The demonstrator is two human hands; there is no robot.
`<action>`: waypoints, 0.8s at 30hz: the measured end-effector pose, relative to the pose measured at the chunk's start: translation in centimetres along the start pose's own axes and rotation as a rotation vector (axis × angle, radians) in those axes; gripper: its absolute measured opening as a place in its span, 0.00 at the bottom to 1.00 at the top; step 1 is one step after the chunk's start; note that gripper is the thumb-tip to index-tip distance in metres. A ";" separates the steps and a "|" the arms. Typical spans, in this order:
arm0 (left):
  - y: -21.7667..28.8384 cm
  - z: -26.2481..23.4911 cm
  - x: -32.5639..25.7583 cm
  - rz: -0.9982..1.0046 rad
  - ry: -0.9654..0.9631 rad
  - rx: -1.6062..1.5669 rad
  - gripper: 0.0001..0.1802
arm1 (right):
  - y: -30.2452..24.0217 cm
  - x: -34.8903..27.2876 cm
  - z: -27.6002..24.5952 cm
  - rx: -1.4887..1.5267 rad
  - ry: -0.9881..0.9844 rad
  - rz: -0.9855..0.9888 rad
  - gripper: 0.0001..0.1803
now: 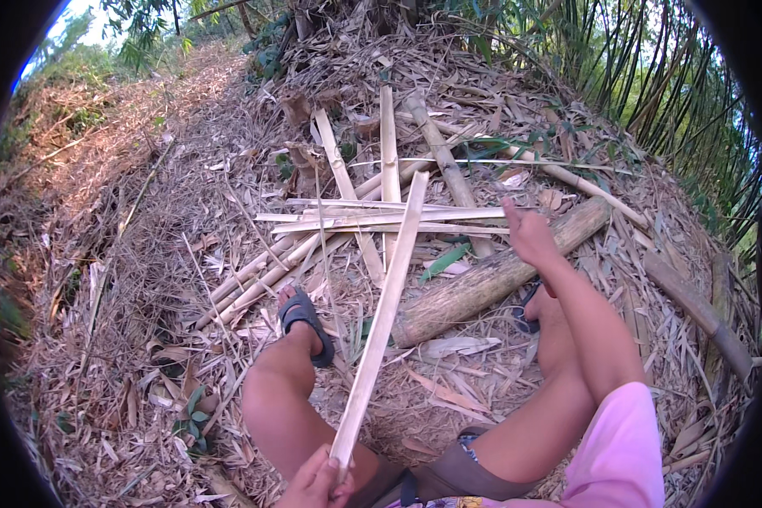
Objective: The person shaves a strip of bamboo using a machete and then splits the bamboo strip into thinner pieces by hand and with the blade while sitting on the ground.
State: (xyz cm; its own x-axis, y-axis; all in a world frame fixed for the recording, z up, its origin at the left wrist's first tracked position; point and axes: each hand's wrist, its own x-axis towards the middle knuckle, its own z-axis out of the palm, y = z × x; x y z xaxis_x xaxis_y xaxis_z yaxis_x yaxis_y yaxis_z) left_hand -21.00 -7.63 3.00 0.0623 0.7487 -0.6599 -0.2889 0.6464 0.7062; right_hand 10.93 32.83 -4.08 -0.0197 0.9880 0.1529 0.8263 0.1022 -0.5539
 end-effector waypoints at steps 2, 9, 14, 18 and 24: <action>1.1 0.4 0.9 0.012 -0.016 0.114 0.15 | -2.7 -1.0 -0.2 0.019 -0.083 -0.034 0.45; 6.8 1.4 7.6 0.132 -0.117 -0.054 0.24 | -6.6 -3.0 0.4 0.353 -0.214 0.057 0.45; 9.8 1.9 10.7 0.145 -0.151 -0.065 0.26 | -10.0 -5.0 -1.3 0.394 -0.224 -0.097 0.49; 10.2 2.8 11.3 0.163 -0.171 -0.157 0.19 | -10.7 -6.5 -1.9 0.369 -0.303 -0.183 0.45; 7.9 2.9 13.5 0.361 -0.051 0.041 0.10 | -11.0 -7.5 -0.5 0.302 -0.408 -0.187 0.45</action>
State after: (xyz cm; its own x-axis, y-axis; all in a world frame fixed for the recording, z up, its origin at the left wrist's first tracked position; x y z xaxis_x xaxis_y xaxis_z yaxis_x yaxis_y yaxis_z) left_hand -19.67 8.04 0.46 0.0113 0.9355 -0.3532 -0.2628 0.3436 0.9016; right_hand 2.28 24.23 1.23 -0.4180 0.9081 -0.0255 0.5900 0.2501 -0.7677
